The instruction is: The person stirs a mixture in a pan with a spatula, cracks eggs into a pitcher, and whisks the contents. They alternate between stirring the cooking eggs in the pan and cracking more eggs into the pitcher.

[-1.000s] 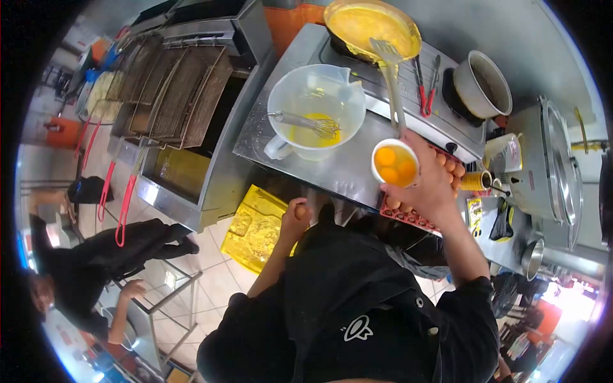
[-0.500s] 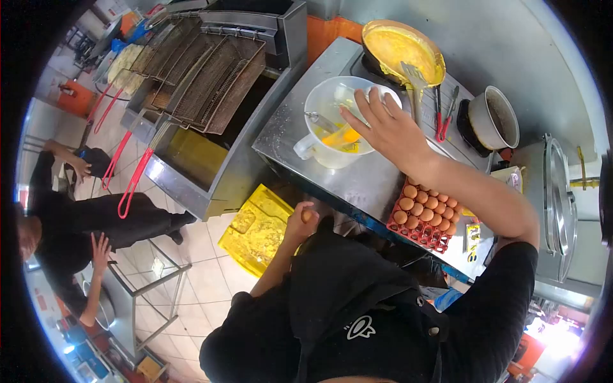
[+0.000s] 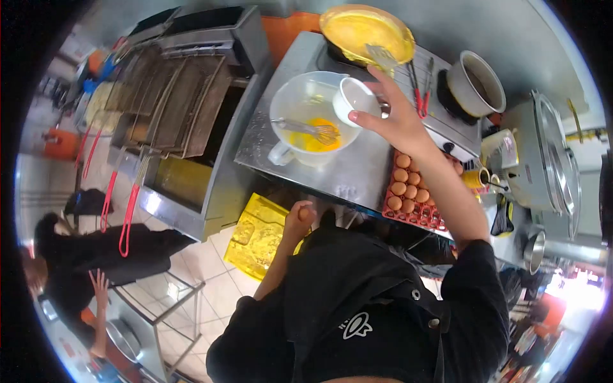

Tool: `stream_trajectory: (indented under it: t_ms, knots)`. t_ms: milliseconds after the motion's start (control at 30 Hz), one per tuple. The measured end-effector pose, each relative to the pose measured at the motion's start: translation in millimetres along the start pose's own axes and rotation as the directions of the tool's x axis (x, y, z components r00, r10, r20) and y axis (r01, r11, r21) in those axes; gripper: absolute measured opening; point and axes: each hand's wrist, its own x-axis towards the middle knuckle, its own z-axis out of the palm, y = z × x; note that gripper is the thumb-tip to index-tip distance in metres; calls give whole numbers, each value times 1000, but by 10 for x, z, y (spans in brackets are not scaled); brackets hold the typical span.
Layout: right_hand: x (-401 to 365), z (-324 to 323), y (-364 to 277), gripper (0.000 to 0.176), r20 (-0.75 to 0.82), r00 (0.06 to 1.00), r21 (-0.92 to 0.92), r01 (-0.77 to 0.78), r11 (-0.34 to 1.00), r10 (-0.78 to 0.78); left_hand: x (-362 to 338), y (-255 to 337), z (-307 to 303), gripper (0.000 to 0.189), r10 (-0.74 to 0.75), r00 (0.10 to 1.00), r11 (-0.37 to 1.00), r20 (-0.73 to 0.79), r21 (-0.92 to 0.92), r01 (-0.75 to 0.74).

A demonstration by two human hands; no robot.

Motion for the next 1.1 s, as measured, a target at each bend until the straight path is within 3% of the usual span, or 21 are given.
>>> stream_trajectory:
  t_ms: [33,67,133,167,200,233,333,433,467,533,600,667,767,867,967,1000,1033,1067,1100]
  knots:
    - [-126,1,116,94,-40,998,198,-33,980,42,17,55,12,30,20,1000,1000,9,0,-20]
    - [-280,-8,210,94,-67,996,192,-47,980,61,54,94,43,28,43,999,999,19,-1,-43]
    - [-648,29,389,94,-145,986,368,-20,929,79,97,76,85,26,58,997,998,46,24,-59]
    - [-828,113,577,95,-197,980,376,34,926,43,142,76,92,26,90,995,995,53,48,-92]
    - [-994,167,588,93,-208,974,382,-5,924,91,173,81,98,26,122,991,989,63,71,-126]
    - [-1158,245,678,91,-229,963,302,-65,951,139,173,148,106,24,-30,995,999,100,30,27]
    - [-1608,333,870,90,-287,931,-107,-266,958,226,239,138,195,21,-97,974,994,207,-31,106]
    - [-2003,261,1173,89,-497,847,-119,-284,951,191,360,162,230,20,-79,960,997,270,-2,83]
    - [-2174,121,1146,86,-530,781,8,-384,923,330,391,162,244,20,-110,956,993,270,-6,116]
    - [-2519,-121,1392,85,-729,631,-73,-460,885,268,449,273,317,21,-123,936,992,331,11,127]
    - [-2916,-376,1752,84,-857,489,-175,-577,798,165,472,400,383,21,-218,900,960,377,-85,268]
    - [-3248,-679,2051,83,-924,322,-100,-725,681,207,501,402,482,18,-227,888,957,400,-78,280]
    - [-3587,-939,2521,88,-935,295,-139,-814,564,195,542,448,606,14,-209,877,962,432,-70,264]
    - [-3707,-1079,3070,98,-883,374,-175,-823,541,283,574,447,635,15,-177,893,939,414,-201,279]
    - [-3686,-1072,3249,97,-868,404,-108,-721,684,289,586,399,480,16,-191,948,957,255,-164,238]
    - [-3656,-1061,3222,98,-855,407,-106,-743,660,321,580,381,410,16,-183,958,958,219,-181,224]
    - [-3666,-1033,3266,99,-855,427,-141,-738,660,295,565,358,330,15,-171,984,965,-41,-206,160]
    - [-3676,-1007,3249,94,-857,443,-179,-733,657,261,553,348,249,17,-158,944,972,-290,-215,96]
    - [-3679,-969,3244,88,-882,433,-231,-741,630,186,536,431,132,26,-20,920,983,-392,-174,-53]
